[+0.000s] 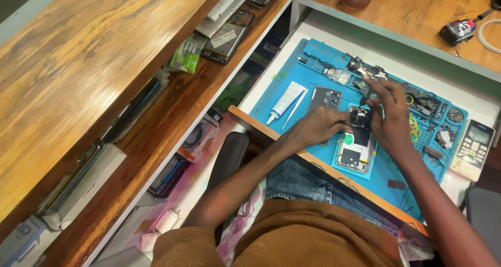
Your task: The person repairs a disassembled smartphone on a blue anti-static mat. They use a manual screwdriver to remove screws from the phone's internal frame and then switch to a blue electric screwdriver to continue the disassembly process. The workspace contains various tools and spare parts.
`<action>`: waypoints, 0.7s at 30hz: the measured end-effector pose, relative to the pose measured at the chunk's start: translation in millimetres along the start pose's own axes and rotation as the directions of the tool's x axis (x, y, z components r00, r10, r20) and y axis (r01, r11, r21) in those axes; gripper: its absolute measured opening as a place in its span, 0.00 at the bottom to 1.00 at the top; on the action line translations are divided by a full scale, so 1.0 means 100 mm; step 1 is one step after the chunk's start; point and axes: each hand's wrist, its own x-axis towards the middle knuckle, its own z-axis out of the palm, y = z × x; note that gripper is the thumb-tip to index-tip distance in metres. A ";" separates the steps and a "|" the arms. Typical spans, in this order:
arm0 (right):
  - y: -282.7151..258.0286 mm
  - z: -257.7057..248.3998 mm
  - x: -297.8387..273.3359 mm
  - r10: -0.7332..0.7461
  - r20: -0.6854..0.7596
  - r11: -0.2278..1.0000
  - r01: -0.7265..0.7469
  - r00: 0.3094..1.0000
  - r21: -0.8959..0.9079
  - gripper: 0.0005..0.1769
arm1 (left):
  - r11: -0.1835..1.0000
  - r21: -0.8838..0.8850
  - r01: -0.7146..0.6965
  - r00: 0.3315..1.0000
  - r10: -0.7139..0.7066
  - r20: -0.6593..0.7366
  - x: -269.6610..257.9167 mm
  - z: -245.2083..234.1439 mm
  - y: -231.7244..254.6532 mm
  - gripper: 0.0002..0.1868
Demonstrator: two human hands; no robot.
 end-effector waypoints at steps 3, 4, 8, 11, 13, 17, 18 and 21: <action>-0.07 0.02 0.00 0.183 0.091 0.968 -0.195 0.979 0.160 0.35 | 1.000 -0.006 0.024 1.000 -0.024 0.007 -0.01 0.01 -0.01 0.09; -0.09 0.02 0.00 0.156 0.058 0.988 -0.157 0.986 0.011 0.33 | 1.000 0.006 -0.003 1.000 0.003 -0.004 -0.01 0.01 -0.01 0.09; -0.13 0.02 0.01 -0.076 -0.080 0.973 0.056 0.994 -0.225 0.32 | 0.998 0.055 -0.027 1.000 0.028 -0.013 -0.01 0.01 -0.02 0.10; -0.10 0.03 -0.01 0.014 -0.040 0.998 -0.012 0.999 0.054 0.33 | 0.997 0.071 -0.011 1.000 0.012 -0.006 0.01 0.00 -0.02 0.09; -0.05 0.04 -0.03 0.087 -0.004 0.992 -0.086 0.996 0.089 0.34 | 0.997 0.083 -0.002 1.000 0.002 -0.001 0.01 0.01 -0.02 0.09; 0.01 0.05 -0.07 0.085 -0.061 0.986 -0.093 0.995 -0.138 0.33 | 0.996 0.085 -0.020 1.000 0.021 -0.007 0.01 0.02 -0.02 0.08; 0.01 0.05 -0.08 0.088 -0.068 0.981 -0.099 0.994 -0.166 0.34 | 0.996 0.076 -0.039 0.999 0.040 -0.014 0.00 0.02 -0.01 0.08; 0.03 0.07 -0.09 0.009 -0.063 1.000 -0.009 0.998 0.012 0.34 | 0.997 0.072 -0.035 0.999 0.036 -0.016 0.00 0.03 0.00 0.07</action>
